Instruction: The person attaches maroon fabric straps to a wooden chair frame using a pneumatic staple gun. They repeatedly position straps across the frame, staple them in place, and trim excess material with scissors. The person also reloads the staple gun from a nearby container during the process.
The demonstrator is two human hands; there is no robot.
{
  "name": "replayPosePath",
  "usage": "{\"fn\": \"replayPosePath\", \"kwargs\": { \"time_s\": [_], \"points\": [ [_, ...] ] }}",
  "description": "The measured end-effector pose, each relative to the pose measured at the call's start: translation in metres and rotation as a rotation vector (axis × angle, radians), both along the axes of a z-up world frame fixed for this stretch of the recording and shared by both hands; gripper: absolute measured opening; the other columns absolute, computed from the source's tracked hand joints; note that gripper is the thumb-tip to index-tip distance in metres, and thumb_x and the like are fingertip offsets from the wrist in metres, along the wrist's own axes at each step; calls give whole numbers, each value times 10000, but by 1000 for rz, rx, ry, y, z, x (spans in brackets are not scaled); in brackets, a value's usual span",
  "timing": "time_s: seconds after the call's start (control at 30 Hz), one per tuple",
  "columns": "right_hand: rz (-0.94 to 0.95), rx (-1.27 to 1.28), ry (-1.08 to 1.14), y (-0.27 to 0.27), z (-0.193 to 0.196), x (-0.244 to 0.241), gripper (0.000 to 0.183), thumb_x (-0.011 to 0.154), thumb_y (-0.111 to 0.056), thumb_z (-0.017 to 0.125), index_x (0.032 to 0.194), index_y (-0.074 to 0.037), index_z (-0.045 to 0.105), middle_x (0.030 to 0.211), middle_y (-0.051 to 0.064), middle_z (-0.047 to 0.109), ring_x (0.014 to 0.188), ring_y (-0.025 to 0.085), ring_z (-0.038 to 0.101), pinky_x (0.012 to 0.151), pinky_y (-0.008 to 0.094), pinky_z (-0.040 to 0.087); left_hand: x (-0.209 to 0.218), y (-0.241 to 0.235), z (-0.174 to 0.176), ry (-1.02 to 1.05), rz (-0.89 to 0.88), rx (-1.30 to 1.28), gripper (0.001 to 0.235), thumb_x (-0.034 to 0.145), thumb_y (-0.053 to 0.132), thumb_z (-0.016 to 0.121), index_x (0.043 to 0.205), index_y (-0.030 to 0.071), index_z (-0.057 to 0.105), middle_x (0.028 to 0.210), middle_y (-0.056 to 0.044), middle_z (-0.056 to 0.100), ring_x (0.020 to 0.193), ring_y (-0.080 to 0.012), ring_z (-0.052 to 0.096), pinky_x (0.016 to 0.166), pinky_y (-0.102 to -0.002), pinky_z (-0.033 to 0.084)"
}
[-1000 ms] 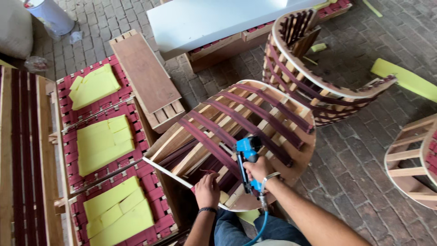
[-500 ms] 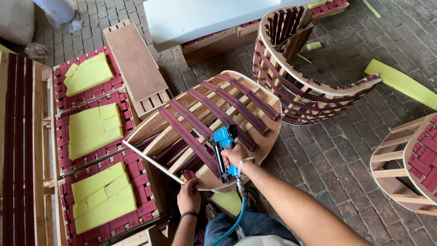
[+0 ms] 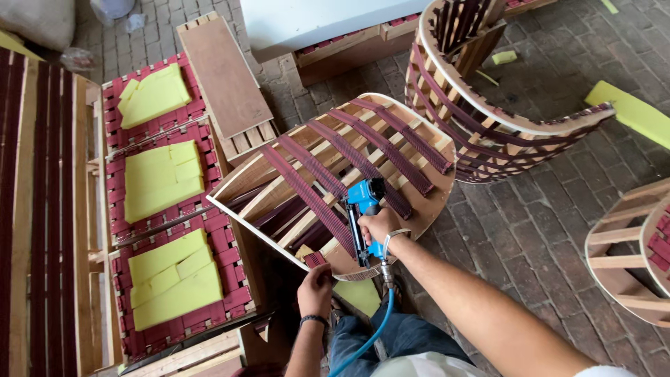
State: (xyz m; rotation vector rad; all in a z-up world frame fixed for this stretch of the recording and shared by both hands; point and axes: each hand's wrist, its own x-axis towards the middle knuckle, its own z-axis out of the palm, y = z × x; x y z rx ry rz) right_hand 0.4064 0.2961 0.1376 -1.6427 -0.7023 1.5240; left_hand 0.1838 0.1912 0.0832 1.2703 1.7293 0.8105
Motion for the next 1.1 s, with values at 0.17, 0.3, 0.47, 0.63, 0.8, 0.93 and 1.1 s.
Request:
{"fn": "replayPosePath", "kwargs": {
  "time_s": [0.17,0.3,0.47,0.63,0.8,0.93,1.1],
  "points": [
    [14,-1,-84,-17,-14,8,196,793,-61,679,625,22,620,557,99,641,410,182,604,379,344,489,3,-18,-16,-136,16,-133,290,892,27,618,1131,94,767,979,-86,812,874,-156,762,807,-294,589],
    [-22,29,-11,-28,-27,9,184,793,-60,681,645,29,617,570,111,635,401,191,582,376,354,477,-4,-35,-22,-166,-26,-109,295,882,19,608,1123,94,760,975,-77,820,889,-137,780,824,-277,598],
    [-29,-52,-19,-43,-28,6,165,799,-66,702,684,32,634,589,105,624,403,196,567,384,369,475,-14,-44,-18,-50,-98,-72,295,864,40,623,1104,113,779,972,-82,811,885,-165,782,821,-289,590],
    [-100,-63,-66,-71,-27,-9,164,803,-66,704,703,57,662,595,112,642,404,204,575,394,364,489,-38,-80,-23,-46,-144,-35,285,849,61,628,1083,114,782,967,-95,809,884,-187,783,810,-304,590],
    [-169,-48,-152,-103,-37,-23,150,807,-57,697,710,51,663,601,107,648,408,206,580,397,369,493,-69,-139,-42,-72,-140,-41,277,843,63,634,1067,107,791,941,-83,813,855,-172,782,787,-300,591],
    [-156,-42,-183,-122,-52,-24,153,812,-59,694,708,43,646,604,107,642,429,206,590,405,365,502,-85,-182,-55,-103,-138,-140,273,862,61,621,1071,98,793,872,-70,807,788,-148,770,743,-281,593],
    [-80,-53,-160,-117,-51,-5,153,817,-70,714,726,32,645,628,110,631,463,204,587,425,364,503,-70,-202,-54,-221,-155,-181,262,859,53,628,1071,69,781,815,-58,790,740,-124,745,706,-269,585]
  ]
}}
